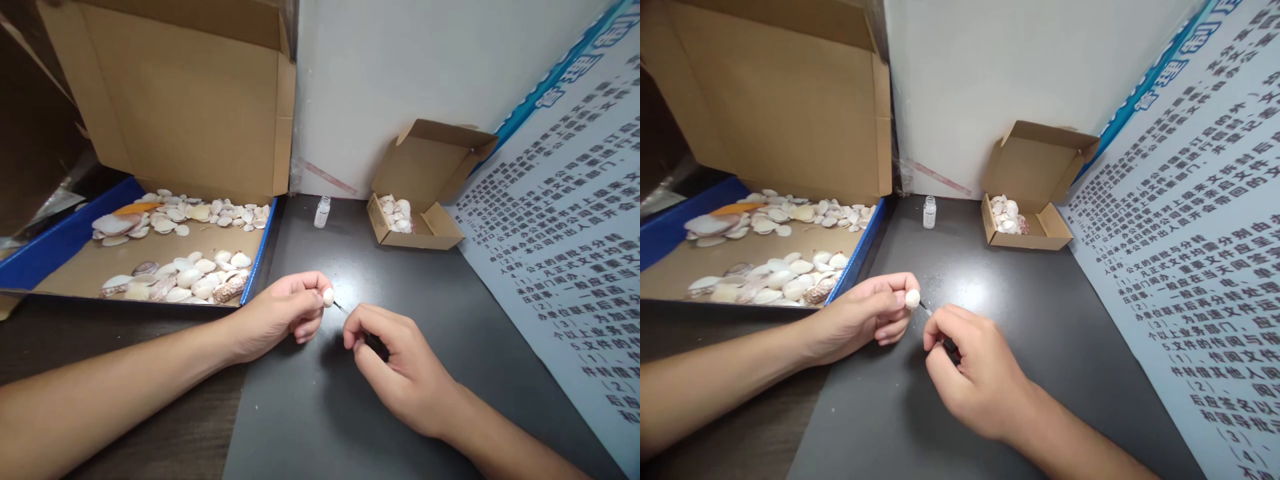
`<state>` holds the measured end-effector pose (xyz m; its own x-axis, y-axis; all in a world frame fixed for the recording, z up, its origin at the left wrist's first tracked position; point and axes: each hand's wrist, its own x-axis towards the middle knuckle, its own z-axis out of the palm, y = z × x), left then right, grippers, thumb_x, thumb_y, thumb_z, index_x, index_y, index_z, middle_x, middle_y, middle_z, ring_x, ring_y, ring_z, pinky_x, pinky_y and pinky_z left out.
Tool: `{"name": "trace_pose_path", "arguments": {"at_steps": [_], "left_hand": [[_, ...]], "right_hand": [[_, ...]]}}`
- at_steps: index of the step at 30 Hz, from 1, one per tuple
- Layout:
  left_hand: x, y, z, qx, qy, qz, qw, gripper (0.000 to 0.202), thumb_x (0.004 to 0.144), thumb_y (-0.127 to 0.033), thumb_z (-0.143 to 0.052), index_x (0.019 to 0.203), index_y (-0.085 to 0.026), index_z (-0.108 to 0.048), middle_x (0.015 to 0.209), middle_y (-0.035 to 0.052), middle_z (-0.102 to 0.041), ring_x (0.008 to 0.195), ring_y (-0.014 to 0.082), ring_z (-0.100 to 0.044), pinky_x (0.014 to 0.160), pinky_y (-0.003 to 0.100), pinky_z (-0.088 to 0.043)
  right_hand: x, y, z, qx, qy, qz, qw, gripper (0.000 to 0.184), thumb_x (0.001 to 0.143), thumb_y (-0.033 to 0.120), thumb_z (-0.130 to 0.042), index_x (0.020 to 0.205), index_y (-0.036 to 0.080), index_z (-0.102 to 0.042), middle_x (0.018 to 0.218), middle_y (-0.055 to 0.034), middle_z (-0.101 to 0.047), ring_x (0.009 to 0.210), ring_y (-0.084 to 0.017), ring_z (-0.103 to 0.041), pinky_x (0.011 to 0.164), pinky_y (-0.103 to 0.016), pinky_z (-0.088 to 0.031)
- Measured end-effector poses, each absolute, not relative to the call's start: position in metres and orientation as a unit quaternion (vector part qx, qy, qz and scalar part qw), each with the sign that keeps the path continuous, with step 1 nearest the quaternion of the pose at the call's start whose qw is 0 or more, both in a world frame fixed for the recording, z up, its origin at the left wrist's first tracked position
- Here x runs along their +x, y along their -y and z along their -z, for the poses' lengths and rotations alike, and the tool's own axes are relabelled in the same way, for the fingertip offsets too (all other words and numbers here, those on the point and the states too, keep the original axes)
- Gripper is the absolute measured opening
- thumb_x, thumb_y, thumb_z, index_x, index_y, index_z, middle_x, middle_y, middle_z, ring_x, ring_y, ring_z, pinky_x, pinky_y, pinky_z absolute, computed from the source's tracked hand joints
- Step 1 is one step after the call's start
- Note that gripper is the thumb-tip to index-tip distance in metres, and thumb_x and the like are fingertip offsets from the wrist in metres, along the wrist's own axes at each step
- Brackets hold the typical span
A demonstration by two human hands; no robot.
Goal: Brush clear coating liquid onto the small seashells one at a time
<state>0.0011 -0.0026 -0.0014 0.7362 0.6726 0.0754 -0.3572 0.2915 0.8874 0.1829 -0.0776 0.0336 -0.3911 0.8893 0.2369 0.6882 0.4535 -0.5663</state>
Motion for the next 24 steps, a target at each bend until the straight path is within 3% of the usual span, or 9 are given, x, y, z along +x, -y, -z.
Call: {"name": "trace_pose_path", "arguments": {"at_steps": [16,24], "left_hand": [[0.0011,0.0016,0.0046,0.507,-0.154,-0.326,0.783,0.011,0.085,-0.023,-0.057,0.083,-0.019,-0.046,0.05,-0.0091,-0.036,0.044,0.0056,-0.029,0.046,0.019,-0.028],[-0.0003,0.0033,0.0002,0.486,-0.159,-0.325,0.796,0.012,0.082,-0.023,-0.058,0.081,-0.019,-0.047,0.053,-0.0078,-0.037,0.045,0.0061,-0.031,0.047,0.02,-0.028]], "right_hand": [[0.1823,0.0768,-0.0331,-0.483,0.815,-0.196,0.252,0.015,0.077,0.005,-0.044,0.076,0.019,-0.051,0.071,0.003,-0.054,0.065,-0.011,-0.048,0.061,-0.023,-0.036],[0.1819,0.0788,-0.0353,-0.444,0.827,-0.195,0.286,0.016,0.077,0.004,-0.044,0.076,0.019,-0.051,0.069,0.0031,-0.053,0.062,-0.01,-0.047,0.058,-0.022,-0.036]]}}
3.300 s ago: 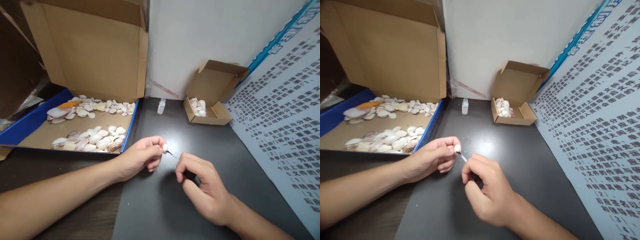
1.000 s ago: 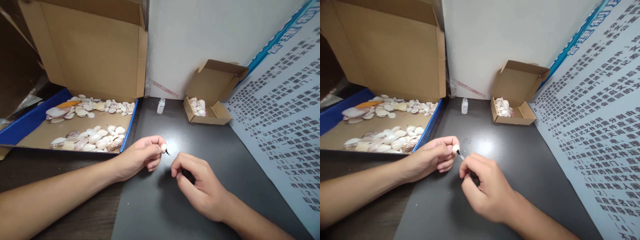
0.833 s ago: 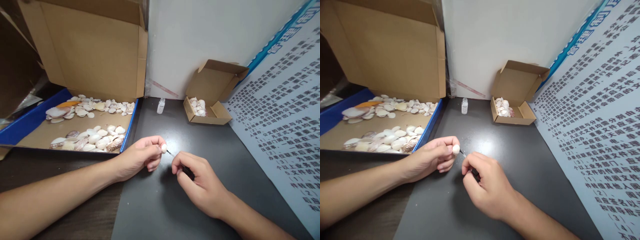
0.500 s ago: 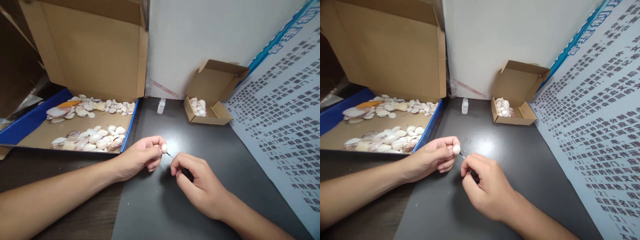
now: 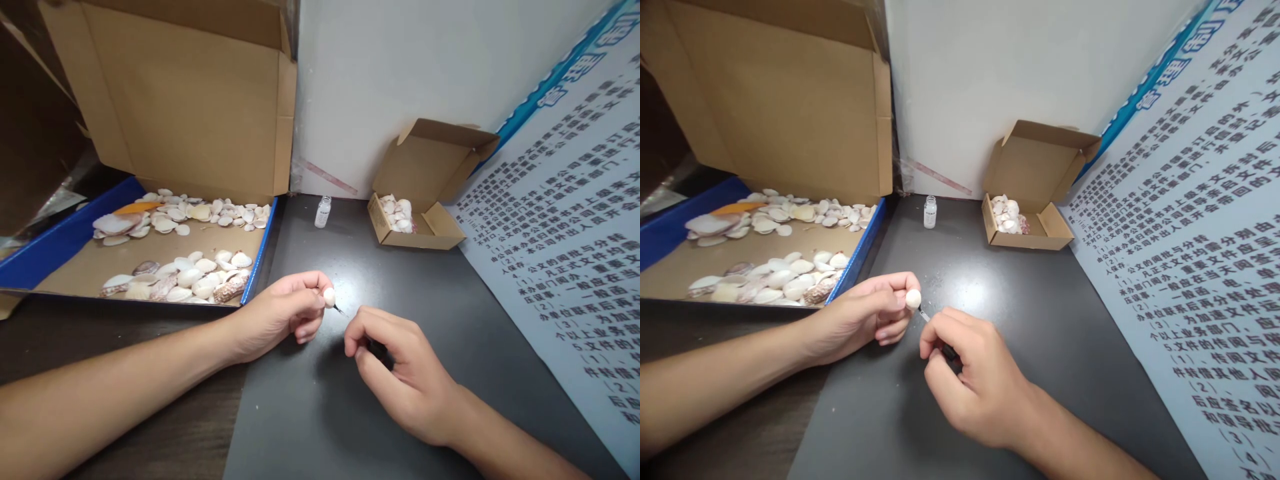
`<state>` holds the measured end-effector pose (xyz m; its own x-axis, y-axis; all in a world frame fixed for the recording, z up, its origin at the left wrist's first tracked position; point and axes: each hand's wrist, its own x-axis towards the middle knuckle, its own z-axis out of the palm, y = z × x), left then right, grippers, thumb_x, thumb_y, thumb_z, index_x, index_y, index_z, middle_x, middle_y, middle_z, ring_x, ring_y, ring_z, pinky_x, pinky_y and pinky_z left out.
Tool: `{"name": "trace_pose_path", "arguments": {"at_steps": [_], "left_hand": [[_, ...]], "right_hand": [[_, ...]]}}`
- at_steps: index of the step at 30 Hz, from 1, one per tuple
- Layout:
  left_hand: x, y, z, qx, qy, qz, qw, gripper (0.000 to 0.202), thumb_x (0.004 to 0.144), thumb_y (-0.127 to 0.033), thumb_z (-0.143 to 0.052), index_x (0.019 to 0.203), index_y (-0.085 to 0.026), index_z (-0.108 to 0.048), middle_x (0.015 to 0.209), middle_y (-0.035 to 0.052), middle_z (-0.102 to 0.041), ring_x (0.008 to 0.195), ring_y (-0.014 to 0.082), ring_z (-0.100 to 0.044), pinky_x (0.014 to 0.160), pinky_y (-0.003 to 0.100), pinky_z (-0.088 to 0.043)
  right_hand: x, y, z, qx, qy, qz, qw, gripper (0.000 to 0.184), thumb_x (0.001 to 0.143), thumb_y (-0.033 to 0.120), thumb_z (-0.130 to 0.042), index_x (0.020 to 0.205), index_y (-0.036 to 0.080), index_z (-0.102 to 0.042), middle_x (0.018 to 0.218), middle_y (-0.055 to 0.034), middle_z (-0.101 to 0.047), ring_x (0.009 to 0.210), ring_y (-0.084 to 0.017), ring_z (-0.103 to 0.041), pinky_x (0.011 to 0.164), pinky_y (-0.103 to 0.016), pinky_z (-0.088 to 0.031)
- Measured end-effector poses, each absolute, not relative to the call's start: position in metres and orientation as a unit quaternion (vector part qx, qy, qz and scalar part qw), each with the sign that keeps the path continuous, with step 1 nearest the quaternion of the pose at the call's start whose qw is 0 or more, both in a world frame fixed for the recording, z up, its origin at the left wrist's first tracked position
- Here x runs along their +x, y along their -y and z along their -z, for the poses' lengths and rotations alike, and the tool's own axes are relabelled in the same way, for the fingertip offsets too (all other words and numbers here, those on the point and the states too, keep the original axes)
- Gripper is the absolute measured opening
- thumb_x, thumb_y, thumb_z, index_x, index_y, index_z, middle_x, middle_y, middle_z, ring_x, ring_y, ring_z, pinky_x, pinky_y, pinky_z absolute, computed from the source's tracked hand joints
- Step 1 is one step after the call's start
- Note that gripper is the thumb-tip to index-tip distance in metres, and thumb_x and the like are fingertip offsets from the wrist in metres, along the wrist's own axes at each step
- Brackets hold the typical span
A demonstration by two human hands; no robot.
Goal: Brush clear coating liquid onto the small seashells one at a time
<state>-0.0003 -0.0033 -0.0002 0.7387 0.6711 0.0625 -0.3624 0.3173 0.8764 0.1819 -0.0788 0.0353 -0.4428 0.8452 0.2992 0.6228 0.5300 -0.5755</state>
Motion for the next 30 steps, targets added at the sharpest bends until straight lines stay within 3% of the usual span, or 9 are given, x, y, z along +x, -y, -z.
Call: {"name": "trace_pose_path", "arguments": {"at_steps": [9,21,24,30], "left_hand": [[0.0007,0.0031,-0.0002,0.479,-0.169,-0.318,0.8,0.01,0.082,-0.021,-0.056,0.08,-0.019,-0.046,0.052,-0.0079,-0.034,0.045,0.0064,-0.031,0.047,0.019,-0.028],[-0.0003,0.0042,0.0001,0.461,-0.166,-0.319,0.811,0.012,0.085,-0.022,-0.055,0.079,-0.02,-0.044,0.052,-0.0086,-0.033,0.042,0.0066,-0.034,0.045,0.019,-0.033],[-0.0003,0.0045,-0.0015,0.457,-0.167,-0.33,0.809,0.011,0.085,-0.02,-0.053,0.078,-0.019,-0.045,0.052,-0.0086,-0.035,0.041,0.0063,-0.035,0.044,0.018,-0.035],[-0.001,0.004,-0.0012,0.459,-0.168,-0.326,0.809,0.012,0.086,-0.019,-0.053,0.078,-0.019,-0.044,0.053,-0.0083,-0.039,0.041,0.0054,-0.038,0.044,0.018,-0.034]], "right_hand": [[0.1811,0.0817,-0.0384,-0.401,0.84,-0.184,0.315,0.016,0.077,0.004,-0.044,0.074,0.018,-0.051,0.068,0.0025,-0.051,0.059,-0.009,-0.045,0.055,-0.021,-0.034],[0.1809,0.0806,-0.0359,-0.431,0.833,-0.194,0.287,0.016,0.075,0.005,-0.044,0.076,0.018,-0.051,0.069,0.0023,-0.052,0.061,-0.01,-0.046,0.057,-0.023,-0.035],[0.1809,0.0796,-0.0339,-0.472,0.819,-0.198,0.258,0.016,0.075,0.004,-0.044,0.076,0.019,-0.051,0.071,0.0015,-0.053,0.064,-0.011,-0.048,0.059,-0.024,-0.036],[0.1822,0.0809,-0.0338,-0.434,0.832,-0.203,0.28,0.015,0.073,0.005,-0.045,0.076,0.019,-0.051,0.07,0.0017,-0.052,0.062,-0.011,-0.046,0.057,-0.024,-0.035]]}}
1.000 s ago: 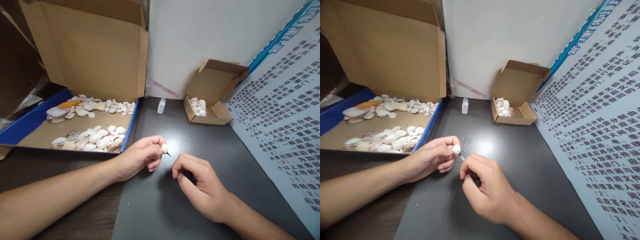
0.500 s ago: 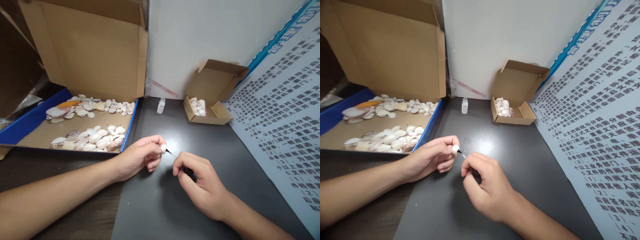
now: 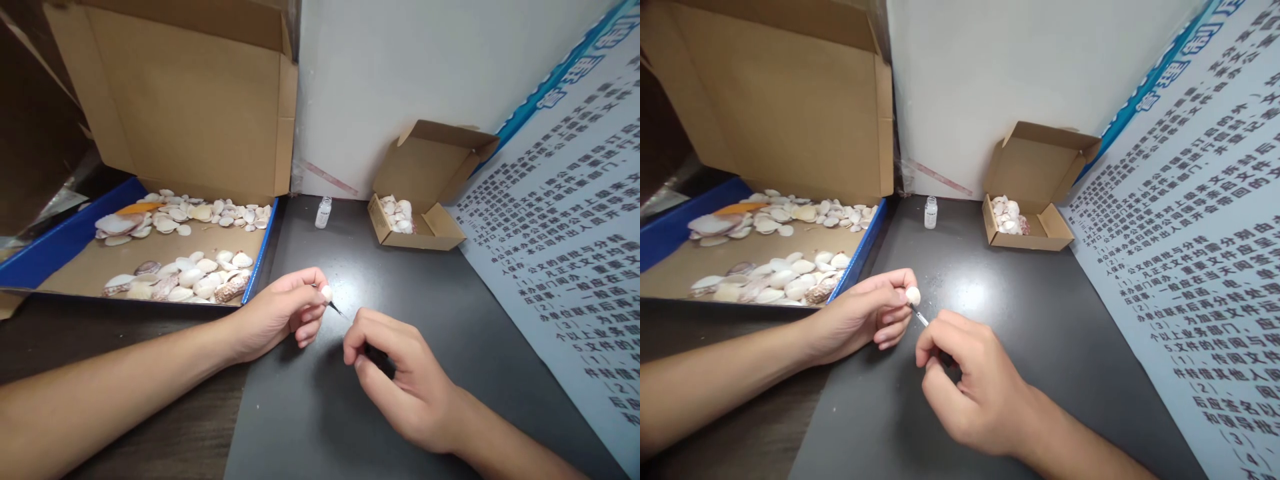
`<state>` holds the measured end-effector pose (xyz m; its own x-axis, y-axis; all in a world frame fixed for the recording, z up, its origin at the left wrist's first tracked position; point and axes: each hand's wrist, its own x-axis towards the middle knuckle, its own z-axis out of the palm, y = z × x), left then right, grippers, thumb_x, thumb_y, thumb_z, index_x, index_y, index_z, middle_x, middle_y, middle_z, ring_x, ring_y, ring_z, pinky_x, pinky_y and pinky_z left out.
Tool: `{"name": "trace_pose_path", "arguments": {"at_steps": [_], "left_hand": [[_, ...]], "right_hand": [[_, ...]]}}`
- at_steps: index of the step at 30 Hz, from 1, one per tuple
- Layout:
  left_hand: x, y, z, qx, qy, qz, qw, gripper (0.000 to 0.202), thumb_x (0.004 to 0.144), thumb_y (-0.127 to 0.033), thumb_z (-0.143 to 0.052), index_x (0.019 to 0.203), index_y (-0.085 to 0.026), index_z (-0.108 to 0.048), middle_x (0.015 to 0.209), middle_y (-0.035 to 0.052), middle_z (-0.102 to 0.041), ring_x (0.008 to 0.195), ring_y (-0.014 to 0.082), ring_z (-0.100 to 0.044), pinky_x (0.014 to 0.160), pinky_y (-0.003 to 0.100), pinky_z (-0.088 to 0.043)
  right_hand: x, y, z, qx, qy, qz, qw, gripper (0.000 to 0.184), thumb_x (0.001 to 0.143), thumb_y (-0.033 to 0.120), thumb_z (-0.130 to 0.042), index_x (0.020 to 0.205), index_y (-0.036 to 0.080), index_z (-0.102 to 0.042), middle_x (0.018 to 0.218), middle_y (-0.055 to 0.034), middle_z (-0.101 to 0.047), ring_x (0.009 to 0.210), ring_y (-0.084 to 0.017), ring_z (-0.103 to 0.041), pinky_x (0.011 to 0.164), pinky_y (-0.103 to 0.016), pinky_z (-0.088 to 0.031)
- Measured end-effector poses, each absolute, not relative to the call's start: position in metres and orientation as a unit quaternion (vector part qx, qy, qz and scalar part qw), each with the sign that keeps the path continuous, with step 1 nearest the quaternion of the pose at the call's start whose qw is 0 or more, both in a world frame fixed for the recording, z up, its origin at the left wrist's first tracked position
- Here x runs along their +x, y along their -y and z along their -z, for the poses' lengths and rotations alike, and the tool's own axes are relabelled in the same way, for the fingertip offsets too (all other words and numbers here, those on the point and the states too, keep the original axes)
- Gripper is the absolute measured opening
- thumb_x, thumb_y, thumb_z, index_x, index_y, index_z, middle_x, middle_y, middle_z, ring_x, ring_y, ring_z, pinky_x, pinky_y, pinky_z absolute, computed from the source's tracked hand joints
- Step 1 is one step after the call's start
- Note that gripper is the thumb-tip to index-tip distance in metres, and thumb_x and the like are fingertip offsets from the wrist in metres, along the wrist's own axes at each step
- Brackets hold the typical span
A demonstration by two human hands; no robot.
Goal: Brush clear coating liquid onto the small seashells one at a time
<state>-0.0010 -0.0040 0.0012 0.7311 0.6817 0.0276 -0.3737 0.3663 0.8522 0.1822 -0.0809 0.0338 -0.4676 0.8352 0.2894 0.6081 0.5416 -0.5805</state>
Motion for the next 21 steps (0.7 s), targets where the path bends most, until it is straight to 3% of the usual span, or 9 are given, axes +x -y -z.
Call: {"name": "trace_pose_path", "arguments": {"at_steps": [7,16,21], "left_hand": [[-0.001,0.002,0.004,0.487,-0.147,-0.307,0.805,0.011,0.086,-0.02,-0.054,0.081,-0.019,-0.044,0.055,-0.0087,-0.04,0.043,0.0056,-0.041,0.048,0.019,-0.035],[-0.002,0.003,0.002,0.494,-0.14,-0.318,0.797,0.014,0.085,-0.022,-0.055,0.081,-0.02,-0.043,0.055,-0.0091,-0.038,0.044,0.0062,-0.04,0.05,0.021,-0.035],[-0.001,0.003,0.006,0.515,-0.15,-0.325,0.779,0.017,0.085,-0.024,-0.058,0.08,-0.02,-0.042,0.056,-0.01,-0.032,0.046,0.0062,-0.026,0.049,0.021,-0.033]], "right_hand": [[0.182,0.079,-0.035,-0.438,0.821,-0.176,0.323,0.015,0.08,0.007,-0.044,0.074,0.019,-0.051,0.065,0.0032,-0.051,0.057,-0.011,-0.045,0.055,-0.023,-0.035],[0.188,0.067,-0.033,-0.495,0.799,-0.171,0.293,0.014,0.079,0.012,-0.043,0.07,0.019,-0.053,0.062,0.0023,-0.054,0.058,-0.013,-0.048,0.055,-0.024,-0.036],[0.189,0.065,-0.035,-0.469,0.808,-0.181,0.309,0.014,0.08,0.014,-0.044,0.071,0.019,-0.053,0.063,0.0021,-0.054,0.058,-0.013,-0.049,0.057,-0.024,-0.038]]}}
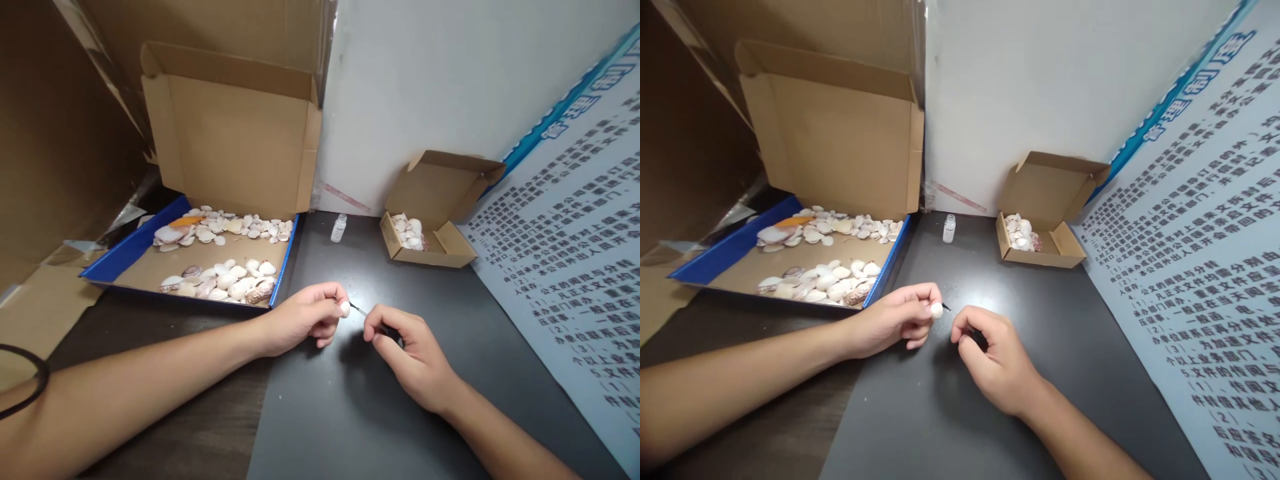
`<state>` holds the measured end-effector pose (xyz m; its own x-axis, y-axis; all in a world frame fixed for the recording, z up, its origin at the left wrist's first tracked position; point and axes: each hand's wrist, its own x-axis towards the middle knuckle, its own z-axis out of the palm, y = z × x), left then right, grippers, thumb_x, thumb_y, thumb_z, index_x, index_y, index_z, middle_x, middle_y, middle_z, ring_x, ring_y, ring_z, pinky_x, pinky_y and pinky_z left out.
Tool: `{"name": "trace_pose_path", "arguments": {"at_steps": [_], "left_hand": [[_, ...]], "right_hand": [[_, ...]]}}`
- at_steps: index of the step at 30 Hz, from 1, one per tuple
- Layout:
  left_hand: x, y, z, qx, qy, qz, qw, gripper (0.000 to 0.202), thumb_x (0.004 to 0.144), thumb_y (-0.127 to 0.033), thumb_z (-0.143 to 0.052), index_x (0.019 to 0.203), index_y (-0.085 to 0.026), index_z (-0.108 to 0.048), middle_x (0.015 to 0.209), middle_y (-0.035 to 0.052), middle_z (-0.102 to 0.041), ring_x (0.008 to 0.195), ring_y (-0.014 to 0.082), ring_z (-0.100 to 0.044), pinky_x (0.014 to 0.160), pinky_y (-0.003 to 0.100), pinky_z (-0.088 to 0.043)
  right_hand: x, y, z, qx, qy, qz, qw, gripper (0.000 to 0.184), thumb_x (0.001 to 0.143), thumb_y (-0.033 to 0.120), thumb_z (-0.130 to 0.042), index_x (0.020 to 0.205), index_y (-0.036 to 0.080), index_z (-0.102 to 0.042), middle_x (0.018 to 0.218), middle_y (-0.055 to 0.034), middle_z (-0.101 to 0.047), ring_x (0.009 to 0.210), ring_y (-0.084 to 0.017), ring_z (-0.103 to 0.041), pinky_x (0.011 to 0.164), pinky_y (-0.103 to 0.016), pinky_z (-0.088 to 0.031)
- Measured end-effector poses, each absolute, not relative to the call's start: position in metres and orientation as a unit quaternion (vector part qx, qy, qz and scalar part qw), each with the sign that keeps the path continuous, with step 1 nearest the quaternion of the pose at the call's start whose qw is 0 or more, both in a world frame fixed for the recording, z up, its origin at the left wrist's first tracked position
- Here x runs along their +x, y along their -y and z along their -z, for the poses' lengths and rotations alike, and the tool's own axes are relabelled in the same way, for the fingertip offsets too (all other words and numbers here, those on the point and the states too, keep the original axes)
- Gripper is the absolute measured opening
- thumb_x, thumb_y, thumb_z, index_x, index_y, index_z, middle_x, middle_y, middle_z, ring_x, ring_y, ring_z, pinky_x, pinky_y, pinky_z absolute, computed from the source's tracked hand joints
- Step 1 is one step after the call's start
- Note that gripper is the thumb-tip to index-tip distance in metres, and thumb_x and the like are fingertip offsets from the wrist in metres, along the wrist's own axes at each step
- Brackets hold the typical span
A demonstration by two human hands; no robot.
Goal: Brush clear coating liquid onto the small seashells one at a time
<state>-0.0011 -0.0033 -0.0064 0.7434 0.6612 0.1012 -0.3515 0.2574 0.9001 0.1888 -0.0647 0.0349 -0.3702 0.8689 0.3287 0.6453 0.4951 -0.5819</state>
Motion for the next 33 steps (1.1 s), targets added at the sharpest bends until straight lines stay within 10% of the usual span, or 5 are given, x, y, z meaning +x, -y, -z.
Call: {"name": "trace_pose_path", "arguments": {"at_steps": [18,33], "left_hand": [[-0.126,-0.023,-0.049,0.786,-0.466,-0.307,0.266,0.009,0.078,-0.02,-0.045,0.069,-0.02,-0.043,0.068,-0.0015,-0.043,0.065,0.0144,-0.041,0.062,0.026,-0.031],[-0.135,-0.047,-0.017,0.76,-0.542,-0.248,0.257,0.008,0.078,-0.028,-0.051,0.075,-0.02,-0.05,0.067,0.0003,-0.052,0.061,0.0146,-0.046,0.056,0.026,-0.032]], "right_hand": [[0.194,0.055,-0.033,-0.494,0.786,-0.179,0.326,0.014,0.081,0.021,-0.045,0.071,0.019,-0.056,0.065,0.0009,-0.053,0.06,-0.015,-0.047,0.058,-0.026,-0.037],[0.197,0.055,-0.03,-0.489,0.792,-0.185,0.316,0.014,0.082,0.02,-0.046,0.073,0.02,-0.056,0.067,0.0011,-0.054,0.063,-0.015,-0.049,0.059,-0.026,-0.039]]}}
